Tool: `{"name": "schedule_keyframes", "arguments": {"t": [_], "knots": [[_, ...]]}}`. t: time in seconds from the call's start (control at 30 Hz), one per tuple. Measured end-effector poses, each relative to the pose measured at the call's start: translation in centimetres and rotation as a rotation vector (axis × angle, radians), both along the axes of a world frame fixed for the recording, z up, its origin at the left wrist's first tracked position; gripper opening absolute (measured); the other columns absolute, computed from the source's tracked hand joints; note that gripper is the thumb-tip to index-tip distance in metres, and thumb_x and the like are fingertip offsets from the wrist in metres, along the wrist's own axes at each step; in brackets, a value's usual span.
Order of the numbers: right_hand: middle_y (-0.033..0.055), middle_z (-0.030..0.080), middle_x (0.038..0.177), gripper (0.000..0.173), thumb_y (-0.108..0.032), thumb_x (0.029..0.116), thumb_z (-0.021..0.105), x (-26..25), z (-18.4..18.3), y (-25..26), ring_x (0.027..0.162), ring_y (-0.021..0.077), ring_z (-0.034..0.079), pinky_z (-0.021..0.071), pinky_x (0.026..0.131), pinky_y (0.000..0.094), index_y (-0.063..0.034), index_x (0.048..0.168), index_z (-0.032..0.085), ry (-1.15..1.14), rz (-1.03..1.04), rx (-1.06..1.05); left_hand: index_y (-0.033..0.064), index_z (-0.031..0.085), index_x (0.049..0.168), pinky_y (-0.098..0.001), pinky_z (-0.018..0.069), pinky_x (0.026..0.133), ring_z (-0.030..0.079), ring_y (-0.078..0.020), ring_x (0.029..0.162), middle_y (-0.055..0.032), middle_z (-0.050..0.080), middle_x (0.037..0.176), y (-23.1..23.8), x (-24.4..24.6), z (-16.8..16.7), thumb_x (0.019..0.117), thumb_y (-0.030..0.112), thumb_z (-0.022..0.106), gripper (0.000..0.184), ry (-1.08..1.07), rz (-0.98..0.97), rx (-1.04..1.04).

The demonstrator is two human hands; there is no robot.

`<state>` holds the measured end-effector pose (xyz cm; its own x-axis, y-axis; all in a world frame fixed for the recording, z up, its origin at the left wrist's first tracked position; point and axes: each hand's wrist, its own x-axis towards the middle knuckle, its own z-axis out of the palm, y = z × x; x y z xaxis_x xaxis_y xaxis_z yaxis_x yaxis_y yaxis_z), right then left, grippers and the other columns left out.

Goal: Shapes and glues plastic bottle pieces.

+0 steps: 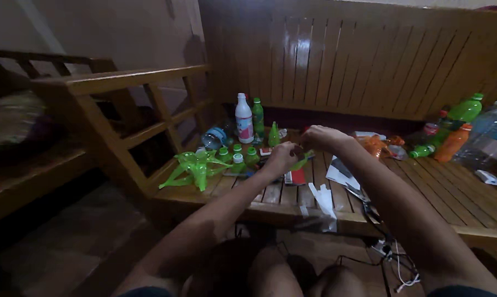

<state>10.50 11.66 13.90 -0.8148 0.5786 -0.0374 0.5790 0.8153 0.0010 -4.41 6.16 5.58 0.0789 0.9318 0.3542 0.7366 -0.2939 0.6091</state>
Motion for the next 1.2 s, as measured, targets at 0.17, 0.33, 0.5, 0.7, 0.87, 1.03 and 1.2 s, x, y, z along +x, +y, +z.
{"name": "schedule_keyframes", "arguments": {"t": [0.17,0.33,0.5,0.7,0.87,1.03,1.2], "knots": [[0.0218,0.070,0.101,0.016,-0.013,0.0984,0.068,-2.1,-1.0,2.6,0.097,0.0388,0.068,0.0517,0.087,0.0613,0.0017,0.102,0.074,0.028,-0.008,-0.049,-0.0027,0.068,0.122,-0.0409,0.0528,0.097,0.068,-0.0224,0.104,-0.0169,0.071,0.114,2.2,-1.9,-1.2,0.0994,0.011,0.067,0.026,-0.192,-0.005,-0.107],[0.0132,0.069,0.082,0.022,-0.014,0.1026,0.062,-1.1,-4.5,5.8,0.066,0.0175,0.063,0.0551,0.068,0.0366,0.0048,0.103,0.073,0.415,0.098,-0.248,-0.0016,0.068,0.111,-0.0275,0.0527,0.077,0.061,-0.0102,0.081,-0.0090,0.068,0.099,3.1,-3.2,-2.3,0.0980,0.012,0.070,0.018,-0.361,-0.004,-0.196],[0.0094,0.070,0.102,0.040,-0.025,0.1113,0.040,1.1,-11.5,9.0,0.076,0.0051,0.058,0.0497,0.071,0.0265,0.0025,0.118,0.069,1.158,-0.054,-0.177,0.0000,0.066,0.115,-0.0218,0.0506,0.064,0.059,-0.0057,0.070,-0.0052,0.067,0.093,3.6,-3.8,-2.2,0.0990,0.012,0.068,0.020,-0.465,-0.035,-0.233],[-0.0093,0.048,0.070,0.051,-0.031,0.1136,0.027,3.7,-12.2,9.6,0.056,-0.0034,0.040,0.0378,0.054,0.0150,-0.0023,0.114,0.069,1.356,-0.071,-0.264,0.0041,0.064,0.119,-0.0234,0.0553,0.073,0.065,-0.0066,0.081,-0.0023,0.069,0.098,4.7,-2.7,-0.3,0.0992,0.009,0.066,0.020,-0.558,-0.095,-0.201],[0.0017,0.062,0.103,0.049,-0.033,0.1128,0.029,4.1,-12.1,9.5,0.084,0.0018,0.056,0.0490,0.076,0.0214,-0.0018,0.125,0.065,1.259,-0.013,-0.330,0.0034,0.063,0.123,-0.0259,0.0552,0.074,0.064,-0.0087,0.083,-0.0047,0.067,0.102,5.6,0.3,2.0,0.1037,0.017,0.061,0.024,-0.533,-0.082,-0.200],[0.0066,0.064,0.111,0.053,-0.036,0.1130,0.026,3.6,-12.0,8.5,0.098,0.0047,0.062,0.0529,0.087,0.0256,0.0018,0.130,0.058,1.281,-0.015,-0.451,0.0043,0.066,0.115,-0.0227,0.0536,0.067,0.064,-0.0083,0.076,-0.0048,0.068,0.096,5.8,2.7,3.3,0.1031,0.016,0.061,0.017,-0.577,-0.012,-0.163],[0.0026,0.066,0.106,0.058,-0.042,0.1124,0.022,3.6,-12.0,8.4,0.090,0.0038,0.064,0.0557,0.079,0.0251,-0.0003,0.129,0.060,1.286,-0.004,-0.612,0.0030,0.066,0.117,-0.0241,0.0545,0.072,0.064,-0.0086,0.078,-0.0045,0.068,0.096,4.7,2.9,1.7,0.1028,0.015,0.062,0.019,-0.669,-0.010,-0.134]]}}
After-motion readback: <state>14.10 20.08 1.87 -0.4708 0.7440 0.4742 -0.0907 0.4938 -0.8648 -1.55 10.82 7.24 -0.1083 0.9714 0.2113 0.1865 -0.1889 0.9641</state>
